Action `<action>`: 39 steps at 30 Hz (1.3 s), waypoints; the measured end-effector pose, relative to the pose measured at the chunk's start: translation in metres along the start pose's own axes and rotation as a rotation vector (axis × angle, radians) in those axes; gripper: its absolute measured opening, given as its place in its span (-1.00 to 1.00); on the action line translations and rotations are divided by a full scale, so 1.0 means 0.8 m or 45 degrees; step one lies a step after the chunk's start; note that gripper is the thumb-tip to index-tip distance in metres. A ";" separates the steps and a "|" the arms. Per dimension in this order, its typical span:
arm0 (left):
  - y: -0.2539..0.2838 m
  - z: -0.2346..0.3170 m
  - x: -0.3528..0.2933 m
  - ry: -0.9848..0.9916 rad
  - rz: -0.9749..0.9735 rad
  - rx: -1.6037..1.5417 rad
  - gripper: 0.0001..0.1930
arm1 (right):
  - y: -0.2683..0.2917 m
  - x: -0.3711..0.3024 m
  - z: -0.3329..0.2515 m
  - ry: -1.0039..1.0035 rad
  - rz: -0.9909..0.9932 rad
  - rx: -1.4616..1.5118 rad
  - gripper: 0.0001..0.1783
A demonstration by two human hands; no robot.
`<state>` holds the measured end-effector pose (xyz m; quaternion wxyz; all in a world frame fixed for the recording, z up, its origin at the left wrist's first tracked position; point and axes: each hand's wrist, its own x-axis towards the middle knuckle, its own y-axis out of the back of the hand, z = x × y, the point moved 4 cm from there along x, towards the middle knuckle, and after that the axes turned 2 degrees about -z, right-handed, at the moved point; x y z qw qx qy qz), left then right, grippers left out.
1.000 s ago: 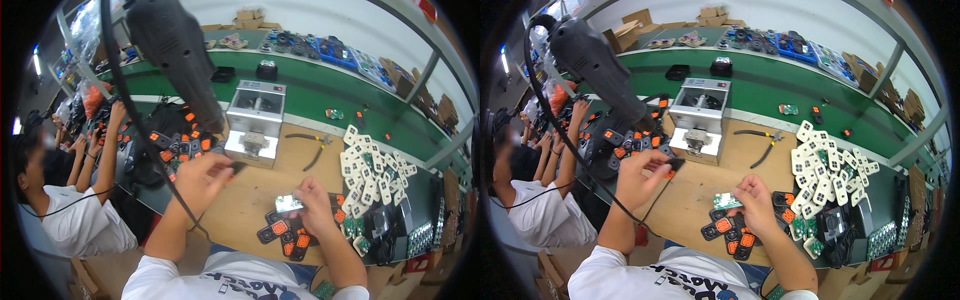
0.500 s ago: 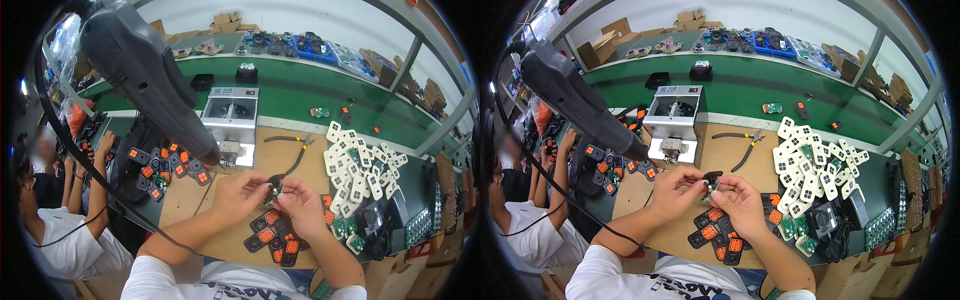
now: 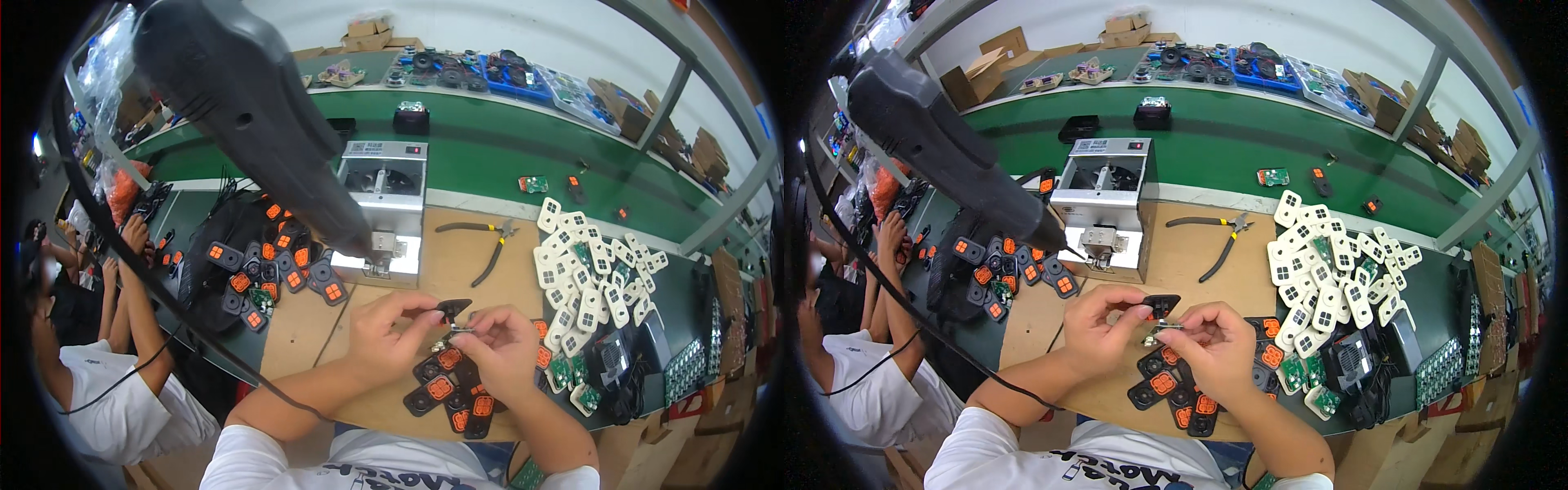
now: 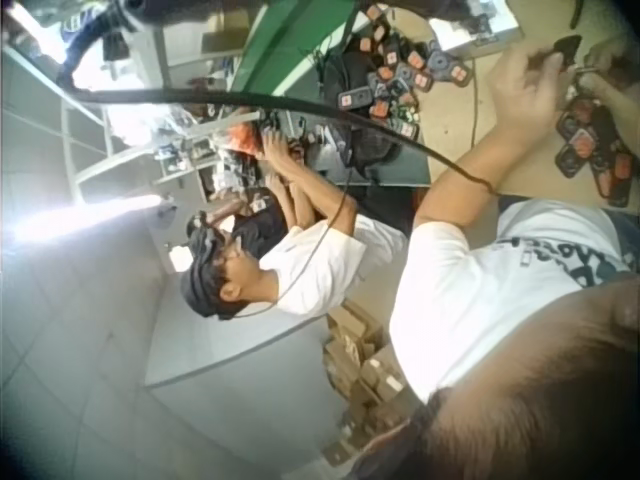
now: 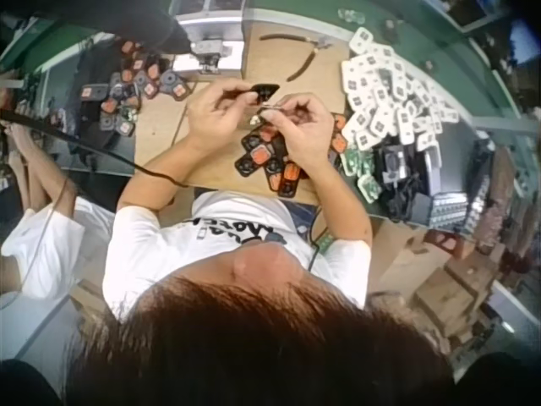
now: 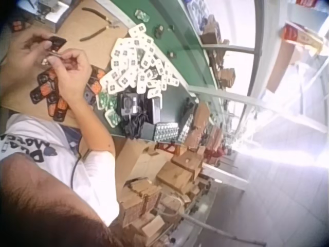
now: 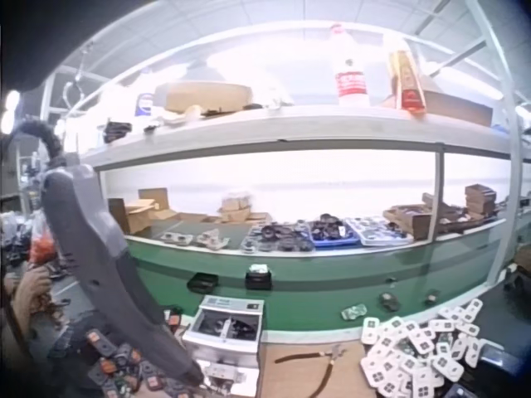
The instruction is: Assembling electronic circuit boards into plastic housings using an electric screwdriver.
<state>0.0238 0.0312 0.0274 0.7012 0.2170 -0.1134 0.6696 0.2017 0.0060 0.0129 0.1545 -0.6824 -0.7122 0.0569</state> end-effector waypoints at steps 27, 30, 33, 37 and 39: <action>0.006 -0.012 0.004 0.033 -0.474 -0.480 -0.64 | -0.003 0.014 -0.041 0.508 -0.411 -0.749 -0.65; 0.006 -0.010 0.001 0.123 -0.530 -0.523 -0.58 | -0.009 -0.001 -0.026 0.183 -0.242 -0.170 -0.64; 0.008 -0.011 0.001 0.031 -0.527 -0.475 -0.60 | -0.007 -0.002 -0.025 0.124 -0.108 -0.167 -0.63; 0.009 -0.001 0.000 -0.089 -0.513 -0.370 -0.63 | -0.009 -0.009 -0.031 0.383 -0.238 -0.488 -0.66; 0.010 -0.001 -0.003 -0.091 -0.507 -0.381 -0.65 | -0.012 -0.014 -0.027 0.387 -0.189 -0.437 -0.67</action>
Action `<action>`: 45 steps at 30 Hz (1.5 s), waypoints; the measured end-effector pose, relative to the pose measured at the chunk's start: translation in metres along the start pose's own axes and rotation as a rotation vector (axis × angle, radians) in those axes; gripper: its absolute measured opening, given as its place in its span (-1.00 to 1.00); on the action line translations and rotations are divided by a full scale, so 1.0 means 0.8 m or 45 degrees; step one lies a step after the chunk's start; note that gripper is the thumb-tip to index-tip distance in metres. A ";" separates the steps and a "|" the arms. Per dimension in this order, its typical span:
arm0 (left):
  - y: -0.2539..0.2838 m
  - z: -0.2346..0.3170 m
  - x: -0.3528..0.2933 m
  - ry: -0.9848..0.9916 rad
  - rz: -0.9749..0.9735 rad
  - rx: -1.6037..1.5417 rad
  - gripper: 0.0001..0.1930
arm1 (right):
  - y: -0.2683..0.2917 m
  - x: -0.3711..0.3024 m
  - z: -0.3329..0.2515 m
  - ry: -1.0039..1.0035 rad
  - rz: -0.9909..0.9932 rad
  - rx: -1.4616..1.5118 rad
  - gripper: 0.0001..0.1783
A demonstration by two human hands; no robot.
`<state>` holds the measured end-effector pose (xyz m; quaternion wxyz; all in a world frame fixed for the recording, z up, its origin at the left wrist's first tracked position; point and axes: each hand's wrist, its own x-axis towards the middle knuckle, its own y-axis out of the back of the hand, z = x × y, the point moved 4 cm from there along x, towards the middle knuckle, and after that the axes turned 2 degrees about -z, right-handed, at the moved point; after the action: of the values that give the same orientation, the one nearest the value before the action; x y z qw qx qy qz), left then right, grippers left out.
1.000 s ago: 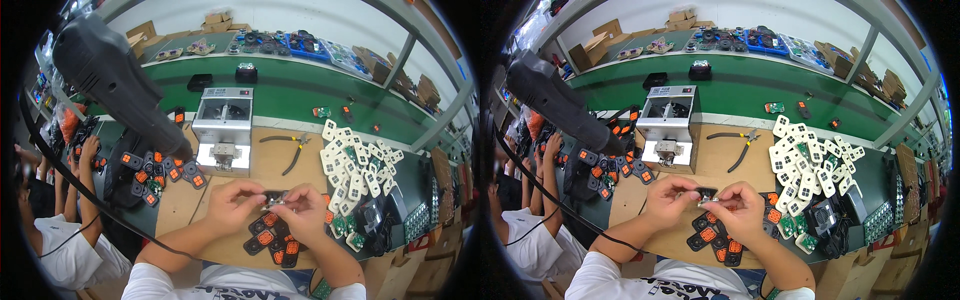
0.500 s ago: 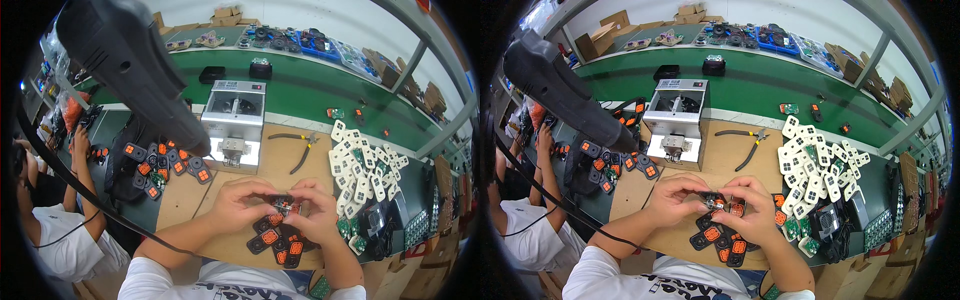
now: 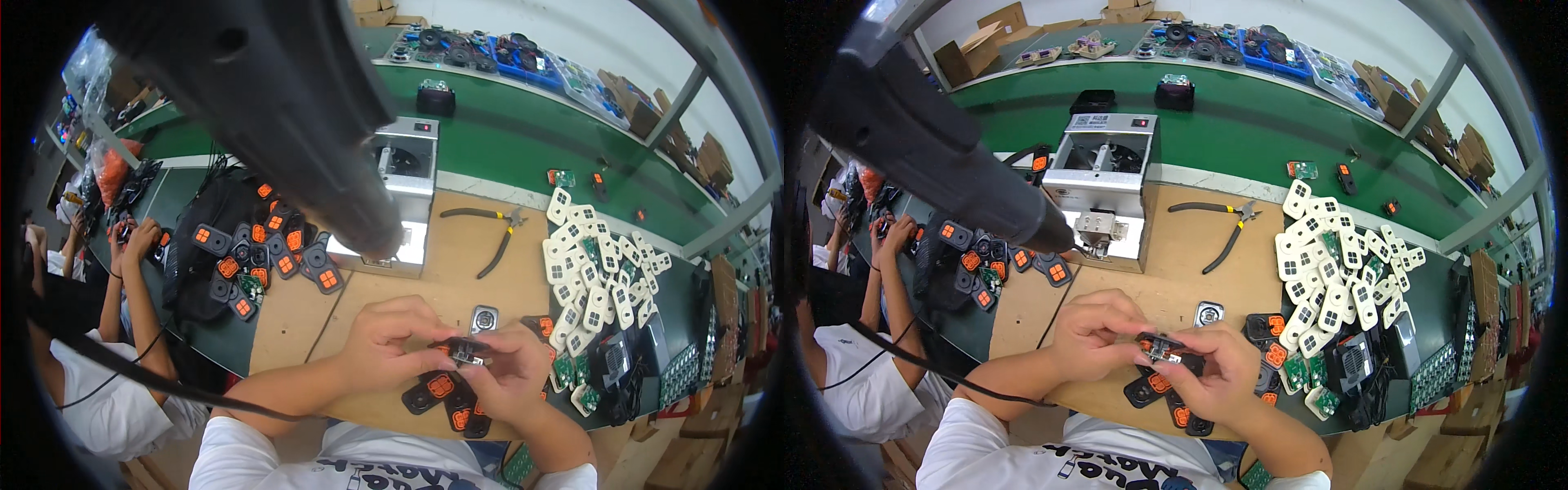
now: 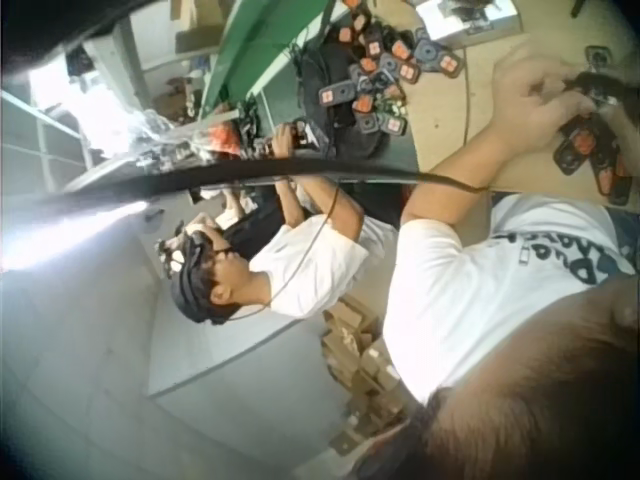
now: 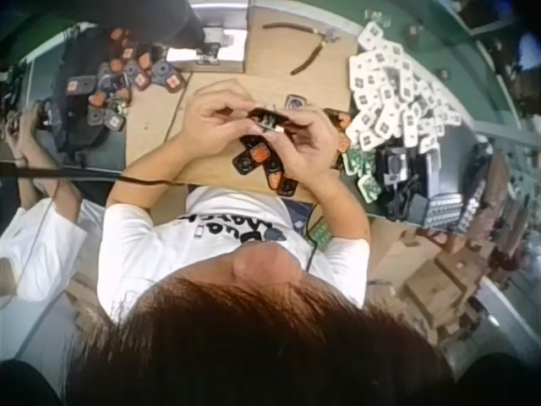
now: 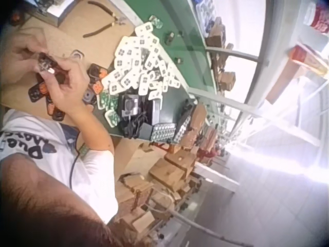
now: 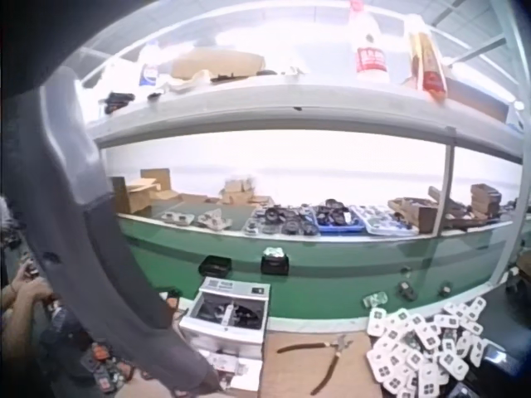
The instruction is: Assembling electronic circuit boards into plastic housings using an electric screwdriver.
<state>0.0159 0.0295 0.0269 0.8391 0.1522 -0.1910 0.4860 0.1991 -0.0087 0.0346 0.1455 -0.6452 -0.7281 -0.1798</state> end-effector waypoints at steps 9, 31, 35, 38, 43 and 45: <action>-0.006 -0.014 0.003 0.328 0.030 -0.041 -0.61 | 0.000 0.004 0.024 -0.322 0.034 0.408 -0.77; 0.100 0.053 0.126 0.132 0.465 -0.040 -0.25 | -0.023 -0.006 0.075 -1.186 0.119 1.520 -0.30; 0.056 0.067 0.099 0.123 0.384 -0.360 -0.10 | -0.029 -0.009 0.078 -1.188 0.137 1.200 -0.23; 0.029 0.094 0.077 0.007 0.270 -0.536 -0.09 | -0.038 -0.007 0.067 -1.141 0.023 1.228 -0.24; 0.003 0.100 0.058 0.174 0.147 -0.461 -0.10 | -0.045 -0.011 0.065 -1.092 -0.006 1.145 -0.27; 0.000 0.098 0.058 0.215 0.117 -0.438 -0.11 | -0.047 -0.011 0.061 -1.120 0.014 1.116 -0.28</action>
<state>0.0234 0.0305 0.1178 0.8427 -0.0436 -0.2069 0.4951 0.1636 0.0016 -0.0159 0.0842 -0.5430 -0.7226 0.4194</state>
